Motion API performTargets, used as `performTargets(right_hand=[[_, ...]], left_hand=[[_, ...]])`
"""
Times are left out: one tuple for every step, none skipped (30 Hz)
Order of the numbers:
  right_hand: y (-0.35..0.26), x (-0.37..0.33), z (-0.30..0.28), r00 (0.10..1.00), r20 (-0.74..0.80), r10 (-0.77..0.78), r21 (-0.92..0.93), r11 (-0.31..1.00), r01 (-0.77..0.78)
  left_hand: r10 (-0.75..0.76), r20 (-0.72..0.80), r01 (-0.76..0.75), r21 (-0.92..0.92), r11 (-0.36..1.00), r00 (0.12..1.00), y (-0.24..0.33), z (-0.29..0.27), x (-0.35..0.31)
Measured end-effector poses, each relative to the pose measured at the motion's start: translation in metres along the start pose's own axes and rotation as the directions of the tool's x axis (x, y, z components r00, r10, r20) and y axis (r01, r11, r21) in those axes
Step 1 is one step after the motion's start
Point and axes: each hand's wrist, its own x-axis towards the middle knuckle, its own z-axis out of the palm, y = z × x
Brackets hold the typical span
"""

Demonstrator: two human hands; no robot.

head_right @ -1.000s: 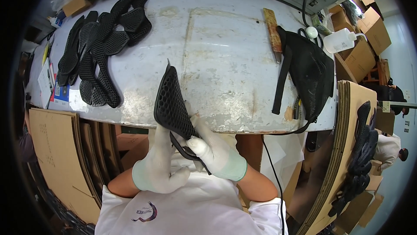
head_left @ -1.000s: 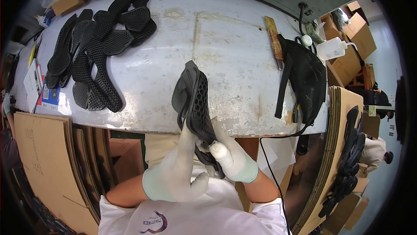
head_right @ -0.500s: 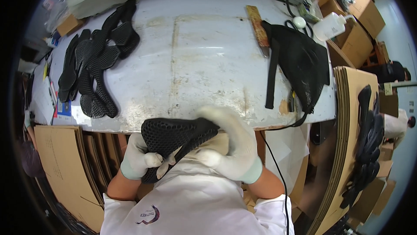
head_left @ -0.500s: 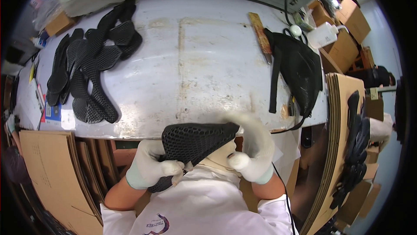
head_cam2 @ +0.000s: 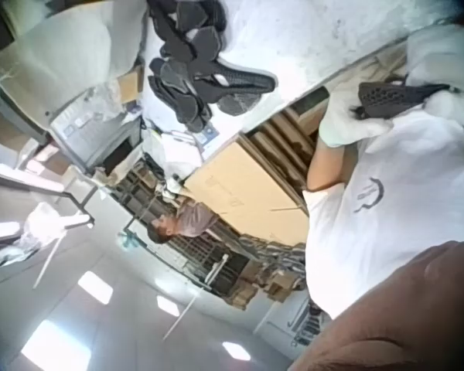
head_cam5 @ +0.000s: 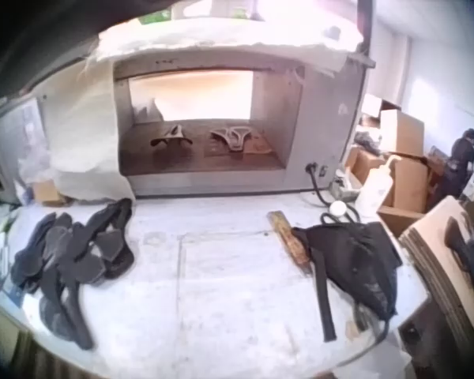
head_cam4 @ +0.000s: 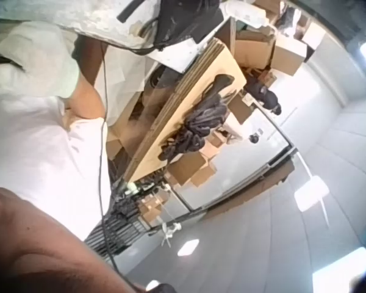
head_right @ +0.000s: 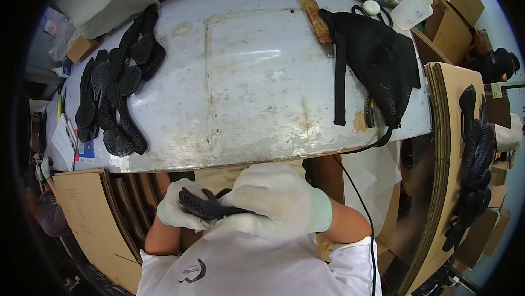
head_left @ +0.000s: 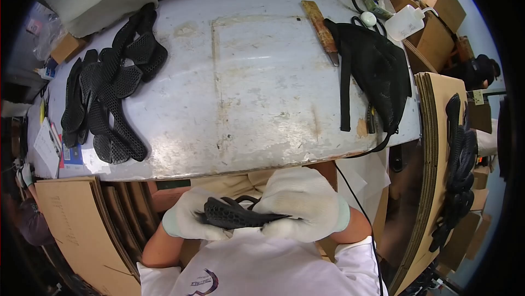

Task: Inspecting and preparing bicycle saddle components for assembly.

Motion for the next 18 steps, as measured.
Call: performTargets(right_hand=[[0.0,0.001,0.002,1.0,-0.005,0.004,0.039,0.999,-0.004],[0.0,0.001,0.002,1.0,-0.008,0.004,0.043,0.999,-0.004],[-0.001,0.0,0.0,1.0,0.015,0.025,0.028,0.999,-0.025],[-0.001,0.0,-0.001,0.998,0.039,0.044,0.013,0.999,-0.044],[-0.001,-0.001,-0.001,0.998,0.039,0.042,0.019,0.999,-0.043],[-0.001,-0.002,0.0,0.998,0.042,0.054,-0.014,0.998,-0.053],[-0.001,-0.003,0.001,0.997,0.043,0.067,-0.049,0.997,-0.065],[-0.001,-0.003,0.001,0.997,0.043,0.068,-0.045,0.997,-0.066],[0.0,-0.003,0.0,0.997,0.048,0.067,-0.061,0.996,-0.064],[0.0,-0.003,0.0,0.996,0.052,0.066,-0.078,0.995,-0.062],[0.0,-0.003,0.002,0.996,0.051,0.068,-0.076,0.995,-0.064],[-0.001,-0.005,0.007,0.997,-0.02,0.077,-0.124,0.989,-0.079],[-0.002,-0.006,0.01,0.993,-0.091,0.081,-0.172,0.98,-0.096],[-0.002,-0.007,0.011,0.992,-0.092,0.081,-0.171,0.981,-0.096],[-0.002,-0.008,0.012,0.992,-0.105,0.067,-0.2,0.976,-0.087],[-0.002,-0.008,0.013,0.992,-0.118,0.051,-0.225,0.971,-0.077],[-0.001,-0.006,0.013,0.992,-0.12,0.049,-0.222,0.972,-0.075],[-0.001,-0.001,0.011,0.991,-0.109,0.073,-0.174,0.981,-0.091]], left_hand=[[0.089,0.017,-0.09,0.174,0.981,0.996,0.002,-0.002,0.003],[0.172,0.05,-0.178,0.34,0.923,0.984,0.004,-0.003,0.004],[0.114,0.023,-0.115,0.353,0.928,0.993,0.006,-0.002,0.003],[0.111,0.019,-0.11,0.356,0.928,0.994,0.009,-0.001,0.002],[0.082,0.037,-0.09,0.403,0.911,0.996,0.011,-0.001,0.002],[0.052,0.054,-0.071,0.448,0.891,0.997,0.013,0.0,0.002],[0.049,0.051,-0.067,0.449,0.891,0.997,0.014,0.003,0.002],[0.136,0.051,-0.138,0.613,0.778,0.989,0.014,0.007,0.003],[0.219,0.068,-0.195,0.752,0.63,0.973,0.016,0.009,0.002],[0.216,0.067,-0.192,0.752,0.631,0.974,0.019,0.012,0.0],[0.21,0.054,-0.164,0.815,0.556,0.976,0.024,0.015,-0.001],[0.205,0.041,-0.136,0.869,0.476,0.978,0.027,0.017,-0.002],[0.204,0.04,-0.135,0.869,0.476,0.978,0.028,0.019,-0.001],[0.224,0.014,-0.129,0.85,0.51,0.975,0.028,0.021,0.0],[0.243,-0.012,-0.125,0.83,0.544,0.97,0.029,0.022,0.001],[0.241,-0.014,-0.122,0.832,0.542,0.97,0.028,0.021,0.002],[0.168,-0.037,-0.079,0.768,0.635,0.985,0.027,0.019,0.003],[0.091,-0.051,-0.03,0.696,0.718,0.994,0.023,0.016,0.004]])
